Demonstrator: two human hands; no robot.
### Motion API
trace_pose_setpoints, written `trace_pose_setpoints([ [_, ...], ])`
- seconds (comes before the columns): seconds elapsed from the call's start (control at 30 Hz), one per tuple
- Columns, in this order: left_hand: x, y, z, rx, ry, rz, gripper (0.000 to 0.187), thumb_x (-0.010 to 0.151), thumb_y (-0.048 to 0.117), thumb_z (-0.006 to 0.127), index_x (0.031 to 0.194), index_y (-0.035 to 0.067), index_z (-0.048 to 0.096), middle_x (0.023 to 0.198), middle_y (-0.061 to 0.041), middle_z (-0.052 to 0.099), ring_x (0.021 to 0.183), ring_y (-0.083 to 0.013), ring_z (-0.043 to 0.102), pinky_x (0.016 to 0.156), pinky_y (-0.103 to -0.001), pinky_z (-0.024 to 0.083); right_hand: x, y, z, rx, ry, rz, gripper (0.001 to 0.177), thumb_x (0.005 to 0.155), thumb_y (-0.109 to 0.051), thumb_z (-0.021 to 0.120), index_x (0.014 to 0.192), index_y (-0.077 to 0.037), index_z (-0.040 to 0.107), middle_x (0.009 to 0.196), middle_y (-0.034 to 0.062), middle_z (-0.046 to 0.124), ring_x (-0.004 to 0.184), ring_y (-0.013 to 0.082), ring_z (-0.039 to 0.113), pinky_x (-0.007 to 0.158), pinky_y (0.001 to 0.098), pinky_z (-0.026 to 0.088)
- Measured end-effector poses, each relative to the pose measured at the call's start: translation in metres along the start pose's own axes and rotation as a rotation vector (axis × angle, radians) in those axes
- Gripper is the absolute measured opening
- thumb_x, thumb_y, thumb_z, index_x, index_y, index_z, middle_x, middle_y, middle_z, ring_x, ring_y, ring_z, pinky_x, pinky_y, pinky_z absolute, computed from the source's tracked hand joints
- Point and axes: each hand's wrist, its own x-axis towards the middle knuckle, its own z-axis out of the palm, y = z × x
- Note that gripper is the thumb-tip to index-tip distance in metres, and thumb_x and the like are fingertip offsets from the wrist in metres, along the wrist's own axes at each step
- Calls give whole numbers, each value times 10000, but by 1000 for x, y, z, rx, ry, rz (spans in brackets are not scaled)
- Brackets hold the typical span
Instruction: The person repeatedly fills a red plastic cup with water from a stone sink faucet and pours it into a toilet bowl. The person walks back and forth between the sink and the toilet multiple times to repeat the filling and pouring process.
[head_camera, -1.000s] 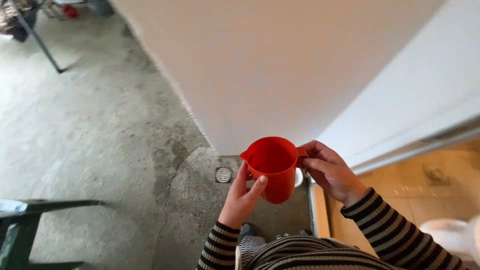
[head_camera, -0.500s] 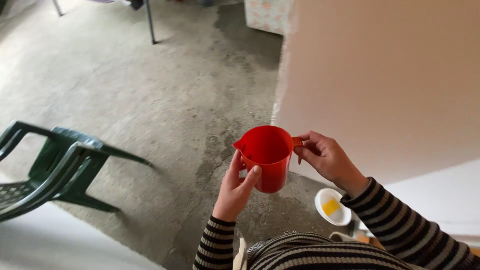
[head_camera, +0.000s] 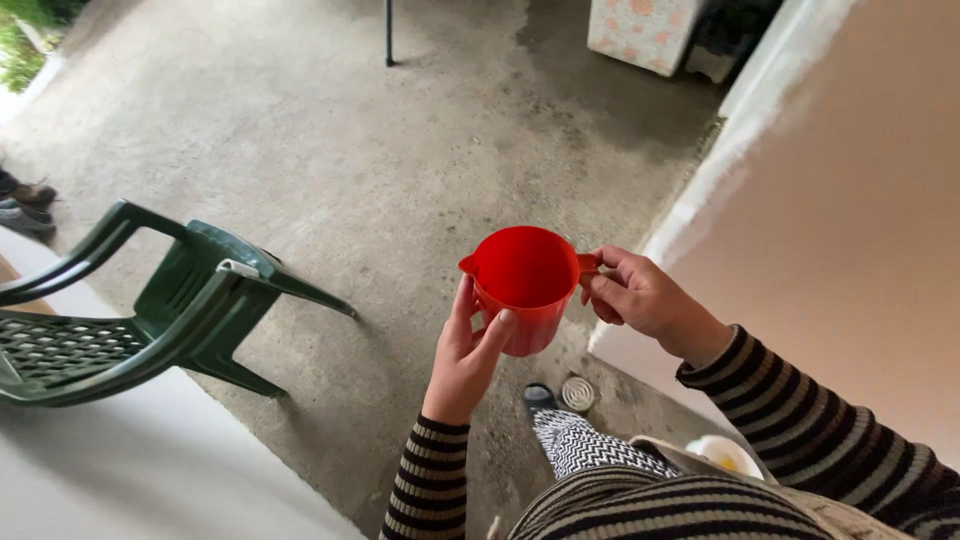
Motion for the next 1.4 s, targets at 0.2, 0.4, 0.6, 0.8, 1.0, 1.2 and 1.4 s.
trace_pose_setpoints([
  [0.2, 100, 3, -43, 107, -40, 70, 796, 987, 220, 629, 1633, 20, 208, 1473, -140, 561, 1359, -216, 545, 1113, -397, 473, 104, -20, -10, -8, 11, -55, 307, 1002, -119, 498, 1274, -33, 613, 812, 21, 628, 656, 85, 521, 613, 258, 488],
  [0.4, 224, -4, -70, -60, -118, 91, 741, 1023, 223, 583, 1631, 10, 216, 1590, -132, 453, 1471, -222, 433, 1194, -410, 358, 194, -57, -24, 47, 188, 47, 304, 980, -115, 502, 1258, -50, 606, 887, 28, 664, 744, 97, 605, 722, 273, 564],
  [0.6, 316, -29, -99, 36, -83, 110, 712, 1017, 234, 598, 1621, 9, 296, 1529, -167, 479, 1372, -253, 502, 1129, -405, 439, 276, -53, -31, -3, 207, 34, 239, 965, -78, 524, 1173, -33, 634, 826, 79, 644, 703, 150, 588, 676, 317, 556],
  [0.8, 421, -41, -135, -77, -190, 18, 663, 1003, 191, 587, 1582, 16, 318, 1538, -125, 474, 1393, -215, 491, 1098, -381, 457, 351, -62, -32, -17, 267, 16, 217, 929, -53, 564, 1128, -3, 633, 831, 92, 685, 734, 158, 616, 685, 323, 553],
  [1.0, 538, -27, -183, 3, -302, 71, 612, 1033, 206, 565, 1567, -13, 363, 1516, -154, 531, 1405, -229, 504, 1135, -378, 429, 438, -109, -24, -41, 330, -10, 331, 919, -56, 538, 1244, -34, 595, 898, 95, 727, 786, 165, 652, 716, 332, 573],
  [1.2, 634, -8, -210, -25, -384, 39, 581, 1074, 291, 487, 1557, -19, 405, 1496, -178, 587, 1401, -267, 534, 1161, -386, 426, 522, -118, -36, -46, 284, -148, 304, 958, -103, 578, 1247, -11, 579, 975, 89, 737, 848, 154, 705, 729, 317, 623],
  [1.4, 715, -36, -187, -67, -438, -102, 651, 1072, 387, 400, 1590, 5, 300, 1595, -170, 460, 1499, -266, 411, 1203, -384, 340, 568, -127, -86, 35, 399, -48, 299, 940, -78, 572, 1232, -18, 590, 974, 93, 739, 844, 149, 704, 727, 301, 624],
])
